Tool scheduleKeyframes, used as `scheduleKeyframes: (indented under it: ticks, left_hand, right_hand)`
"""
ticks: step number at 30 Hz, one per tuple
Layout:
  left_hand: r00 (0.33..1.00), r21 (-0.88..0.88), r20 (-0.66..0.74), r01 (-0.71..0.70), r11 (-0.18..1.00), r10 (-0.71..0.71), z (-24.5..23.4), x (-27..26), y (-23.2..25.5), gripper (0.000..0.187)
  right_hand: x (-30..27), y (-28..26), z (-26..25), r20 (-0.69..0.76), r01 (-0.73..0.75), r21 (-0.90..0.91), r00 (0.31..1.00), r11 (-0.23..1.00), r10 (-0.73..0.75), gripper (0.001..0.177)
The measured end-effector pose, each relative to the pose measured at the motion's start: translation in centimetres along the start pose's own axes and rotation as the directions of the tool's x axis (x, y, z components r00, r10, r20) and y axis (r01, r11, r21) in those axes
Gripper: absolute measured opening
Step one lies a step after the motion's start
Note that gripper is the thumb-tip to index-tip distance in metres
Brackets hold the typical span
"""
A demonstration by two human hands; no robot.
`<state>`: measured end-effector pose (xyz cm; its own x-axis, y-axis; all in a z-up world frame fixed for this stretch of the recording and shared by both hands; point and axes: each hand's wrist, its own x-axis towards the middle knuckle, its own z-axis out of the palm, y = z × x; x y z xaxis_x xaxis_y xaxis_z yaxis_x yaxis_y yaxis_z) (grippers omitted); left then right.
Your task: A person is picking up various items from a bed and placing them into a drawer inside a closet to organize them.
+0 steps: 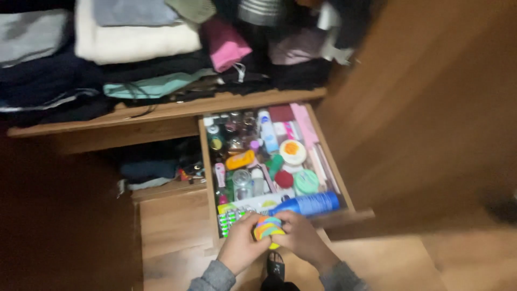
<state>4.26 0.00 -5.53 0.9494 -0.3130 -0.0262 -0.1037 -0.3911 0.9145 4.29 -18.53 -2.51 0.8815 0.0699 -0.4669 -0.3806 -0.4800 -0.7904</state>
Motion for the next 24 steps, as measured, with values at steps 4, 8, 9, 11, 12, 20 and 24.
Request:
scheduleKeyframes:
  ticks: [4,8,9,11,12,20,24]
  left_hand:
    - [0.979,-0.242,0.063,0.205,0.948,-0.195,-1.5,0.8,0.2,0.053]
    - [0.82,-0.386,-0.16,0.46,0.799,-0.549,-2.9,-1.0,-3.9,0.041]
    - [0.761,-0.361,-0.381,0.4,0.842,-0.525,-3.3,-1.9,-5.7,0.028]
    - [0.681,-0.416,-0.394,0.467,0.78,-0.618,-4.2,-3.3,-5.2,0.024]
    - [0.614,-0.462,-0.389,0.515,0.722,-0.687,-4.8,-4.0,-5.0,0.02]
    - [0.923,0.397,-0.303,0.348,0.849,-0.236,-3.3,-0.9,-7.3,0.029]
    - [0.976,0.775,0.013,0.127,0.619,-0.218,-1.9,3.0,-9.6,0.04]
  right_hand:
    - [4.0,0.5,-1.8,0.172,-0.009,0.047,0.985,0.999,0.0,0.041]
    - [8.3,1.9,-3.8,0.101,0.109,-0.281,0.991,0.953,-0.083,0.047]
    - [9.2,1.4,-4.1,0.093,0.118,-0.301,0.991,0.946,-0.094,0.046]
    - [10.7,1.9,-4.0,0.126,0.182,-0.239,0.98,0.954,-0.155,0.051]
    - [11.5,2.0,-3.8,0.125,0.234,-0.168,0.969,0.958,-0.215,0.056]
    - [15.8,3.7,-4.0,0.188,0.192,-0.206,0.97,0.96,-0.154,0.052]
    - [14.9,2.3,-5.0,0.206,0.099,0.001,0.974,0.995,-0.097,0.066]
